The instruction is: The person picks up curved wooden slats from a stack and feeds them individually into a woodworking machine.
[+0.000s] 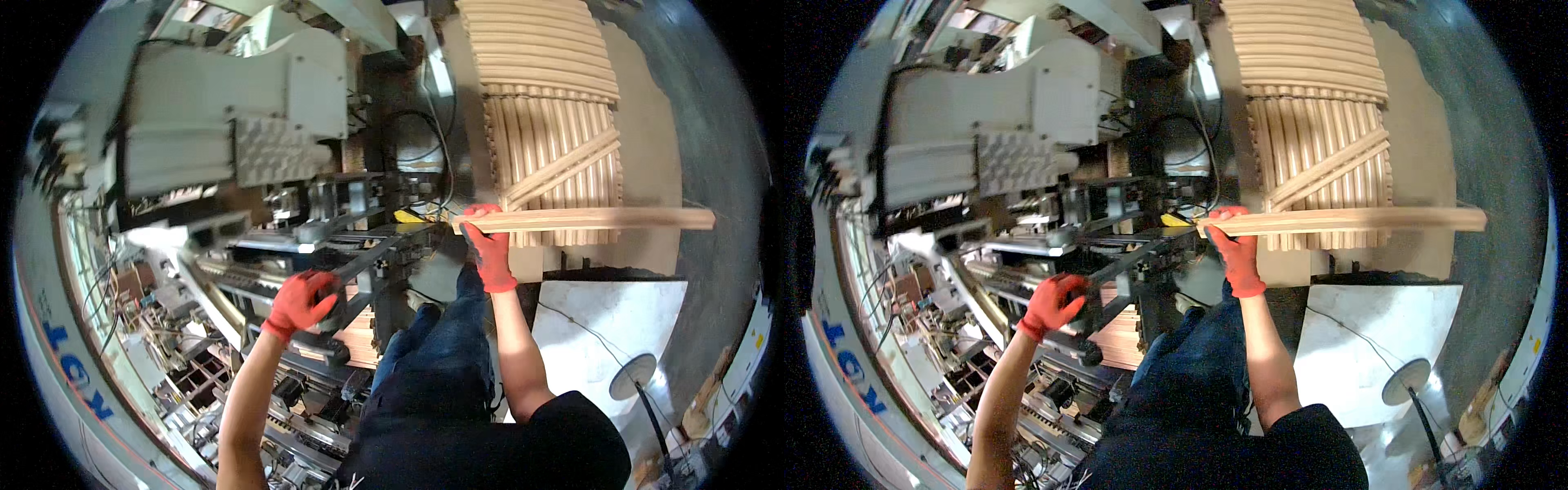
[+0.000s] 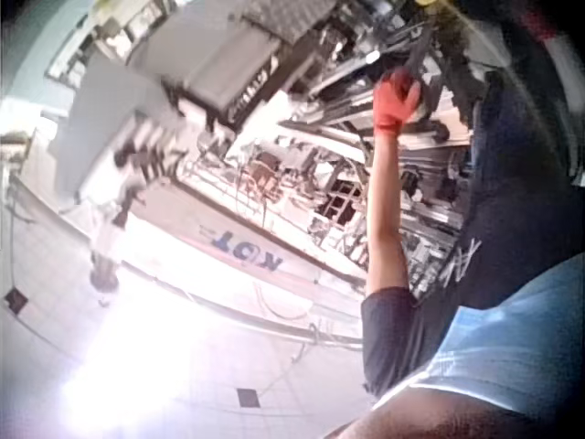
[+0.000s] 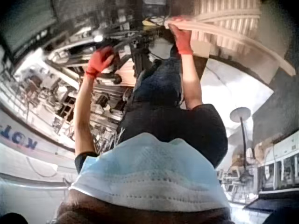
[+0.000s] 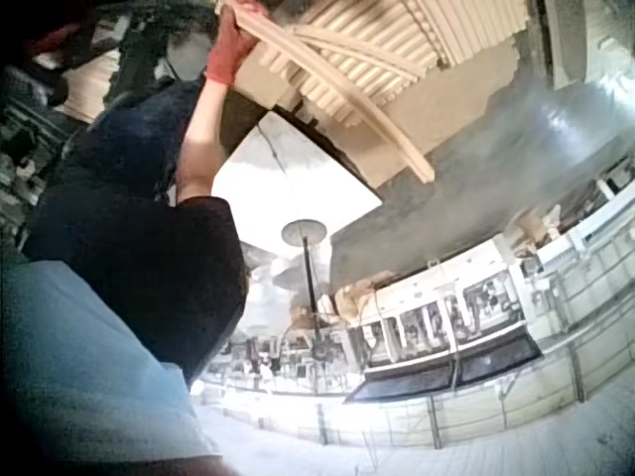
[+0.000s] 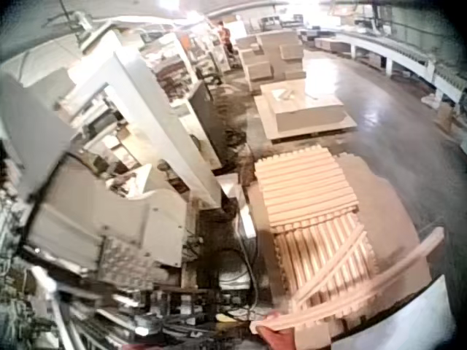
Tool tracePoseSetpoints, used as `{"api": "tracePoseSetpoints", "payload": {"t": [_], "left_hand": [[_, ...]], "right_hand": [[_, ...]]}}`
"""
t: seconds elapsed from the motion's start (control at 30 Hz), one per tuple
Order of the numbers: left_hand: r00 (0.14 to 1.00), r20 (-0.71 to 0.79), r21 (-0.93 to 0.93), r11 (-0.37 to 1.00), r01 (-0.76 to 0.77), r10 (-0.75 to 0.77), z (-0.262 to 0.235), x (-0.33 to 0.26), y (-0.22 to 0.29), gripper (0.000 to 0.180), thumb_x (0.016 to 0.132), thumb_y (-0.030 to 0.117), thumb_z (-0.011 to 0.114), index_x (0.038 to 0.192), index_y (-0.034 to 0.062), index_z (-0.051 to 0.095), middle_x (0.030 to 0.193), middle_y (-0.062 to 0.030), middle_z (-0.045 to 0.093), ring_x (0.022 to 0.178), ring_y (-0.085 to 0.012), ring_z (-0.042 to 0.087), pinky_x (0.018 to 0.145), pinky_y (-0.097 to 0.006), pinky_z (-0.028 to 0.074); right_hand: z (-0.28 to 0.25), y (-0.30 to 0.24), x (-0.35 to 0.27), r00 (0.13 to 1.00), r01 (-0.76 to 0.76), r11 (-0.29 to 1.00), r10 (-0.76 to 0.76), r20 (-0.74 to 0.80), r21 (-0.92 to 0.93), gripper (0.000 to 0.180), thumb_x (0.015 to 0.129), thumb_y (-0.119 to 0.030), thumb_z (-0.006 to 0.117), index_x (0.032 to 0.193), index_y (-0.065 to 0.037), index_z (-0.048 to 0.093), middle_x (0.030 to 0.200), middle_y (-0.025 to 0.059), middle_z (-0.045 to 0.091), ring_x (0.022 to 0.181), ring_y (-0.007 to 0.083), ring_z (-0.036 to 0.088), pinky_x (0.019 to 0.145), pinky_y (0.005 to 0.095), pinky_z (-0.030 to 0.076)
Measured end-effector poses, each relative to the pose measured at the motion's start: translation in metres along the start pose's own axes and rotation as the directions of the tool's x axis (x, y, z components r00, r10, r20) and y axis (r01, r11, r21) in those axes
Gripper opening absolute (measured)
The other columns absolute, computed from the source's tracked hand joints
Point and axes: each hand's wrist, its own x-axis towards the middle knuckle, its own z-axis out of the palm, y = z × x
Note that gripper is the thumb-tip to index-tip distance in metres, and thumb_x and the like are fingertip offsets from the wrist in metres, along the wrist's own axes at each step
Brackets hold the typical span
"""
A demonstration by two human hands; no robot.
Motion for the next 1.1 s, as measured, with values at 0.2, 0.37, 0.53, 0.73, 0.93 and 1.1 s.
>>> {"api": "tracePoseSetpoints", "payload": {"t": [0.2, 0.37, 0.53, 0.73, 0.93, 1.1], "left_hand": [[0.88, -0.42, 0.256, 0.959, -0.118, 0.221, 0.01, -0.015, 0.057, 0.07, 0.074, 0.029, 0.078, 0.133, 0.0032, 0.051, 0.126, -0.0189, 0.056, 0.113, -0.0392, 0.056, 0.095, -0.044, 0.046], [0.695, -0.621, 0.278, 0.931, -0.238, 0.363, 0.035, -0.001, 0.143, 0.077, 0.065, 0.014, 0.078, 0.136, 0.0047, 0.049, 0.129, -0.0199, 0.056, 0.114, -0.0381, 0.054, 0.095, -0.045, 0.045], [0.652, -0.672, 0.251, 0.937, -0.244, 0.351, 0.042, -0.016, 0.164, 0.067, 0.068, 0.01, 0.072, 0.132, 0.0044, 0.051, 0.101, -0.0123, 0.062, 0.09, -0.0313, 0.06, 0.074, -0.041, 0.047], [0.771, -0.6, 0.093, 0.975, -0.2, 0.215, 0.043, -0.074, 0.113, 0.069, 0.071, 0.002, 0.071, 0.137, 0.0091, 0.05, 0.108, -0.0146, 0.063, 0.093, -0.0367, 0.062, 0.08, -0.043, 0.05], [0.802, -0.596, -0.23, 0.964, -0.131, -0.034, 0.033, -0.172, 0.038, 0.05, 0.073, -0.01, 0.064, 0.121, 0.0063, 0.059, 0.104, -0.0132, 0.058, 0.09, -0.0319, 0.061, 0.08, -0.032, 0.049], [0.639, -0.675, -0.671, 0.666, -0.325, -0.368, 0.045, -0.229, 0.006, 0.036, 0.078, -0.003, 0.073, 0.111, 0.0013, 0.059, 0.109, -0.0035, 0.057, 0.103, -0.0137, 0.058, 0.092, -0.029, 0.048]], "right_hand": [[0.099, -0.073, -0.055, 0.962, 0.176, 0.978, -0.146, 0.232, -0.116, 0.026, 0.082, 0.003, 0.069, 0.1, -0.007, 0.052, 0.101, 0.0059, 0.056, 0.095, 0.0167, 0.057, 0.089, 0.0335, 0.049], [0.129, -0.105, -0.1, 0.76, 0.605, 0.696, -0.36, 0.541, -0.387, 0.025, 0.073, -0.004, 0.073, 0.09, -0.006, 0.054, 0.096, 0.0093, 0.051, 0.098, 0.0265, 0.052, 0.09, 0.0382, 0.044], [0.134, -0.141, -0.11, 0.858, 0.443, 0.856, -0.318, 0.403, -0.269, 0.028, 0.077, -0.002, 0.067, 0.099, -0.006, 0.05, 0.098, 0.0066, 0.051, 0.095, 0.021, 0.051, 0.089, 0.0352, 0.043], [0.112, -0.197, -0.067, 0.928, 0.373, 0.915, -0.363, -0.088, 0.152, 0.018, 0.095, -0.026, 0.059, 0.102, -0.01, 0.054, 0.092, 0.0026, 0.056, 0.078, 0.0115, 0.053, 0.072, 0.0268, 0.044], [0.079, -0.27, -0.038, 0.812, 0.583, 0.782, -0.571, -0.121, 0.219, 0.033, 0.101, -0.041, 0.051, 0.117, -0.012, 0.055, 0.091, 0.0004, 0.057, 0.076, 0.0127, 0.058, 0.066, 0.0294, 0.05], [0.134, -0.27, -0.072, 0.684, 0.691, 0.693, -0.719, -0.123, -0.203, 0.029, 0.101, -0.027, 0.053, 0.123, -0.008, 0.057, 0.094, 0.0065, 0.06, 0.076, 0.0154, 0.058, 0.069, 0.0317, 0.051]]}}
